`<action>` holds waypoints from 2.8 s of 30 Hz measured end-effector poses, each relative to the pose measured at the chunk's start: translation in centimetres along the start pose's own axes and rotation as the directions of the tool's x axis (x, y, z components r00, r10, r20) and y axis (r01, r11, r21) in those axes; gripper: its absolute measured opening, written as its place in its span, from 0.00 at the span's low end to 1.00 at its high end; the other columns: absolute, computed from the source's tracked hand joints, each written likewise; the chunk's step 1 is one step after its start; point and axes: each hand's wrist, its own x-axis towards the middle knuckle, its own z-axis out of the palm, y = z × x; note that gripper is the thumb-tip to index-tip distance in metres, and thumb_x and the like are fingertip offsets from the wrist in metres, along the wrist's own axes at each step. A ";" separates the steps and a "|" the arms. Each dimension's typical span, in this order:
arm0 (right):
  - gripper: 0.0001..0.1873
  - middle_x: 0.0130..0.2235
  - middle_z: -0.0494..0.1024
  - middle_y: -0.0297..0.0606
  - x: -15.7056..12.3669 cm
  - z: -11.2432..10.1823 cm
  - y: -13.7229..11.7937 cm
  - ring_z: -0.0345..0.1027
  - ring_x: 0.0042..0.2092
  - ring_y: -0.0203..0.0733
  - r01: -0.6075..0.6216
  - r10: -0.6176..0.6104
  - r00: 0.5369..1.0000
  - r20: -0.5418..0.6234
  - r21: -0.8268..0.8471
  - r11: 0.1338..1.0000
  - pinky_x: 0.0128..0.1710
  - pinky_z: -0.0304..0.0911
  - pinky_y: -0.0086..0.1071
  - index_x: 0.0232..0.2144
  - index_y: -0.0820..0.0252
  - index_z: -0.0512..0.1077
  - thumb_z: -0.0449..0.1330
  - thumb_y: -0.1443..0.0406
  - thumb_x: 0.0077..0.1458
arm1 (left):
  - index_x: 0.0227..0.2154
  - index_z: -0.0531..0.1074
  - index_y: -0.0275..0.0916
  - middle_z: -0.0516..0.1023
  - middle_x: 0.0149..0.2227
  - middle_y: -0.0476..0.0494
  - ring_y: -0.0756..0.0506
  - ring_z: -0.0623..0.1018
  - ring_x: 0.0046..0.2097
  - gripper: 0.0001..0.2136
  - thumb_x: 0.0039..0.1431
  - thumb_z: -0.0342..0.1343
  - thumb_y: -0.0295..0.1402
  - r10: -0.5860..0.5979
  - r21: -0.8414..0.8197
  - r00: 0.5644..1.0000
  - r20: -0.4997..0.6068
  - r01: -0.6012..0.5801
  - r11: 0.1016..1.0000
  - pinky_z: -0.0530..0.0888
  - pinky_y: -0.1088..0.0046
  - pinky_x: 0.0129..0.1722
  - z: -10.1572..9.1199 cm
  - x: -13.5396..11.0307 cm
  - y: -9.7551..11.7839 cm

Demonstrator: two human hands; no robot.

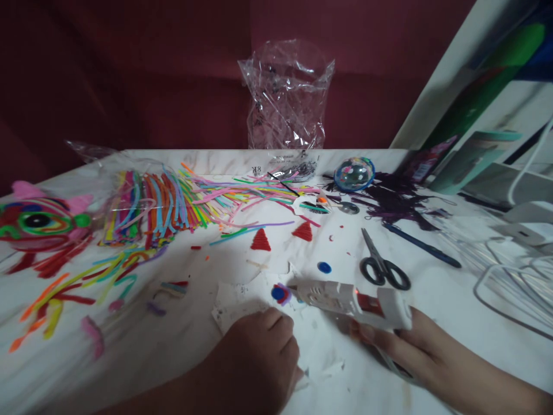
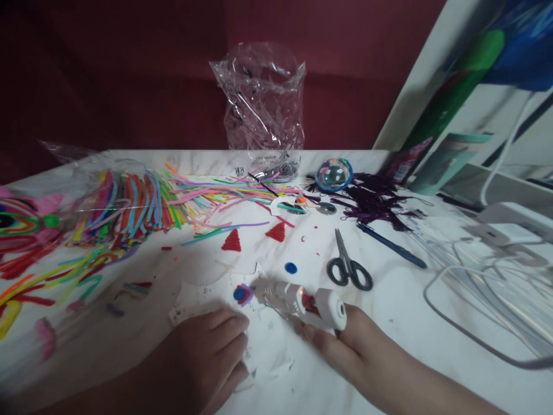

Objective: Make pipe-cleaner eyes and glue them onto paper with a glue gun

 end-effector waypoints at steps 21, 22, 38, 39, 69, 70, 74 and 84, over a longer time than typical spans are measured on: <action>0.20 0.30 0.80 0.36 -1.1 -0.5 -0.2 0.73 0.31 0.44 -0.028 0.030 0.999 -0.037 0.072 0.997 0.30 0.72 0.31 0.29 0.55 0.75 0.53 0.49 0.56 | 0.31 0.65 0.36 0.73 0.32 0.43 0.45 0.73 0.36 0.05 0.58 0.55 0.31 -0.061 -0.030 0.998 0.019 0.062 0.998 0.72 0.68 0.37 -0.7 0.2 0.1; 0.21 0.30 0.80 0.36 -1.1 -0.5 -0.4 0.73 0.31 0.45 -0.036 0.039 0.999 -0.034 0.076 0.996 0.30 0.72 0.32 0.29 0.55 0.76 0.52 0.48 0.56 | 0.31 0.65 0.37 0.73 0.32 0.43 0.45 0.73 0.36 0.05 0.58 0.54 0.31 -0.058 -0.030 0.998 0.018 0.058 0.998 0.72 0.69 0.37 -0.7 0.2 0.1; 0.18 0.41 0.81 0.38 -1.0 -0.6 -0.6 0.75 0.40 0.47 0.026 -0.027 0.999 0.034 0.029 0.999 0.41 0.72 0.34 0.45 0.53 0.74 0.53 0.54 0.59 | 0.30 0.64 0.37 0.73 0.31 0.43 0.45 0.73 0.35 0.05 0.57 0.55 0.30 -0.051 -0.032 0.998 0.023 0.051 0.998 0.72 0.70 0.35 -0.9 0.4 0.2; 0.18 0.42 0.81 0.38 -1.1 -0.6 -0.5 0.75 0.41 0.47 0.033 -0.034 0.999 0.041 0.023 0.999 0.42 0.72 0.35 0.46 0.53 0.73 0.53 0.55 0.59 | 0.30 0.64 0.37 0.73 0.31 0.43 0.45 0.73 0.35 0.05 0.57 0.55 0.30 -0.049 -0.030 0.999 0.021 0.050 0.998 0.72 0.70 0.35 -0.9 0.4 0.1; 0.19 0.46 0.79 0.41 -1.2 -0.6 -0.5 0.74 0.45 0.50 0.040 -0.037 0.997 0.064 -0.040 0.998 0.45 0.70 0.39 0.50 0.54 0.71 0.52 0.57 0.59 | 0.29 0.65 0.36 0.72 0.30 0.46 0.45 0.72 0.36 0.05 0.55 0.57 0.28 -0.114 -0.045 0.992 0.054 0.117 0.992 0.72 0.69 0.36 -2.2 0.8 0.6; 0.19 0.46 0.79 0.41 -1.2 -0.6 -0.5 0.73 0.46 0.50 0.041 -0.039 0.997 0.064 -0.034 0.999 0.45 0.70 0.39 0.50 0.54 0.71 0.52 0.57 0.59 | 0.29 0.66 0.36 0.72 0.30 0.46 0.45 0.72 0.35 0.05 0.54 0.58 0.27 -0.120 -0.045 0.991 0.056 0.123 0.991 0.72 0.69 0.35 -2.3 0.9 0.7; 0.19 0.46 0.79 0.41 -1.4 -0.5 -0.1 0.73 0.45 0.50 0.035 -0.033 0.998 0.052 -0.031 0.999 0.46 0.70 0.38 0.50 0.55 0.71 0.53 0.57 0.59 | 0.28 0.66 0.36 0.71 0.29 0.47 0.45 0.71 0.34 0.05 0.54 0.57 0.27 -0.107 -0.040 0.992 0.069 0.110 0.993 0.72 0.70 0.33 -2.4 1.0 0.8; 0.17 0.46 0.79 0.38 -1.3 -0.4 0.1 0.74 0.44 0.46 0.025 -0.024 0.999 0.047 -0.021 0.999 0.46 0.69 0.36 0.49 0.53 0.71 0.54 0.58 0.59 | 0.27 0.66 0.36 0.72 0.29 0.47 0.45 0.71 0.33 0.04 0.54 0.57 0.26 -0.105 -0.068 0.993 0.046 0.108 0.992 0.72 0.69 0.32 -2.4 1.0 0.6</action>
